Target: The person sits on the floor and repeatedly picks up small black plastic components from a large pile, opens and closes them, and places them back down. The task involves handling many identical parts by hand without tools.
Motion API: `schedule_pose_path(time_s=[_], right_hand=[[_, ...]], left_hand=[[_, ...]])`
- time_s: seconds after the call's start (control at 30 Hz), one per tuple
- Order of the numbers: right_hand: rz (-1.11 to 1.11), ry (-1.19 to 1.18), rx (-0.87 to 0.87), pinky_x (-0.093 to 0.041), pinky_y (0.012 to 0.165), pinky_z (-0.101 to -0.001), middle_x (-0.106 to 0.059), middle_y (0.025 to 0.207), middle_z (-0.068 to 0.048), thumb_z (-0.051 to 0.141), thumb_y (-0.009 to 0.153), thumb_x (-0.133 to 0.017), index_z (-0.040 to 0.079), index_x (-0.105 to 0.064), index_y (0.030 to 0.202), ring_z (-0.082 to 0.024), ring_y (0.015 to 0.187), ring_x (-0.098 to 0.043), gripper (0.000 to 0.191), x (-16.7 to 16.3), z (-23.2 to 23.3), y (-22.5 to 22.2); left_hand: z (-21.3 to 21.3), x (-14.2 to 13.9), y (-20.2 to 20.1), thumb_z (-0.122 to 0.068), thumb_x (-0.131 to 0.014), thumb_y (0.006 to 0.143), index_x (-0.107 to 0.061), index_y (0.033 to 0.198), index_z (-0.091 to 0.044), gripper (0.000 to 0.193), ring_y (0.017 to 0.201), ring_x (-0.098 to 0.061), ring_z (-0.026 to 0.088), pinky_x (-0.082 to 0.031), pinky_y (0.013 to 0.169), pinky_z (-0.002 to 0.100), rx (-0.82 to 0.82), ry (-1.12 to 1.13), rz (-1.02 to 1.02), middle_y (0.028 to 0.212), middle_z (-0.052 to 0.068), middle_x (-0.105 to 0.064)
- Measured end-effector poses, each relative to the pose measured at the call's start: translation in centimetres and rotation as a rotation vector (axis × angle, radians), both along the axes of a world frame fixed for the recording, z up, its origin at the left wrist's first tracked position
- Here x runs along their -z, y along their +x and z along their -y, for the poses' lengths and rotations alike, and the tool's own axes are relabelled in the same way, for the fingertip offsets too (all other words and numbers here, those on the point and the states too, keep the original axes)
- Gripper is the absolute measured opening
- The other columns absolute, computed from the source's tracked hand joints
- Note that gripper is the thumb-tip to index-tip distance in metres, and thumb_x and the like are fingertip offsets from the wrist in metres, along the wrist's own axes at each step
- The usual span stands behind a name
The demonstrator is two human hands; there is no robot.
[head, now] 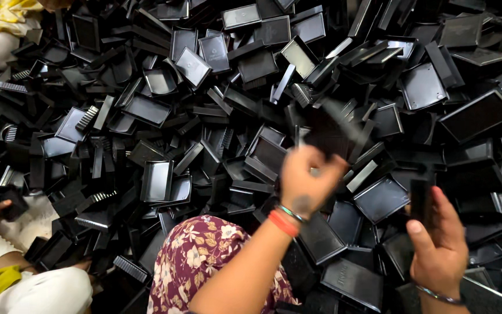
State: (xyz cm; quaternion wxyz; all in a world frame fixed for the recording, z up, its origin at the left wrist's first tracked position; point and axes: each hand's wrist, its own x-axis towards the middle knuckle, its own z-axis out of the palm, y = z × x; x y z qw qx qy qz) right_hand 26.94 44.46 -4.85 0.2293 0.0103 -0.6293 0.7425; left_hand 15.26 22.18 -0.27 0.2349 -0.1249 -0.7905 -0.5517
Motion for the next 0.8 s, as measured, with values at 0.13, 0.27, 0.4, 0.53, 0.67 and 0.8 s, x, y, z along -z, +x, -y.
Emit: schedule_pose_path(time_s=[0.13,0.27,0.4,0.53,0.67,0.8], right_hand=[[-0.183,-0.214,-0.066,-0.046,0.122,-0.0413,-0.052,0.145,-0.011,0.011,0.106,-0.06,0.004,-0.031,0.165,-0.023,0.138,-0.057,0.065,0.5,0.1,0.4],[-0.058,-0.425,-0.182,-0.052,0.109,-0.0484,-0.057,0.144,-0.022,0.025,0.108,-0.057,0.008,-0.032,0.163,-0.033,0.13,-0.063,0.062,0.5,0.1,0.5],[0.043,-0.269,-0.016,-0.05,0.115,-0.0503,-0.049,0.143,-0.017,0.026,0.114,-0.056,0.006,-0.031,0.163,-0.033,0.129,-0.06,0.059,-0.5,0.6,0.5],[0.002,-0.19,0.019,-0.051,0.112,-0.0496,-0.048,0.14,-0.017,0.024,0.115,-0.053,0.008,-0.025,0.165,-0.033,0.125,-0.06,0.059,-2.1,1.1,0.4],[0.177,-0.228,-0.008,-0.052,0.098,-0.0493,-0.056,0.141,-0.019,0.019,0.099,-0.051,0.009,-0.029,0.167,-0.034,0.118,-0.063,0.071,-3.1,0.3,0.2],[0.166,-0.461,-0.108,-0.053,0.107,-0.0512,-0.06,0.136,-0.021,0.018,0.104,-0.054,0.004,-0.039,0.151,-0.033,0.125,-0.064,0.052,-2.8,-1.9,-0.5]], left_hand=[[-1.7,-0.6,3.1,-0.04,-0.077,0.081,-0.059,0.081,-0.013,0.033,0.081,-0.063,0.028,-0.05,0.071,0.04,0.722,-0.328,0.062,0.081,0.004,-0.061],[-1.8,-0.6,5.0,-0.033,-0.077,0.082,-0.061,0.091,-0.016,0.025,0.088,-0.064,0.028,-0.052,0.078,0.041,0.761,-0.446,0.035,0.088,0.004,-0.061],[-1.4,-0.7,5.3,-0.021,-0.075,0.074,-0.069,0.109,-0.019,0.035,0.096,-0.064,0.031,-0.052,0.076,0.044,0.517,-0.655,-0.018,0.096,0.007,-0.062],[-1.2,-1.1,5.4,-0.02,-0.075,0.073,-0.071,0.099,-0.02,0.026,0.099,-0.062,0.029,-0.052,0.081,0.044,0.426,-0.749,-0.051,0.099,0.007,-0.063],[-0.8,-1.8,5.4,-0.025,-0.078,0.071,-0.071,0.095,-0.016,0.026,0.101,-0.062,0.031,-0.053,0.085,0.044,0.54,-0.676,-0.069,0.097,0.008,-0.062],[-0.2,-2.8,5.2,-0.033,-0.077,0.082,-0.068,0.095,-0.014,0.025,0.115,-0.063,0.033,-0.054,0.096,0.044,0.585,-0.509,-0.106,0.111,0.008,-0.066]])
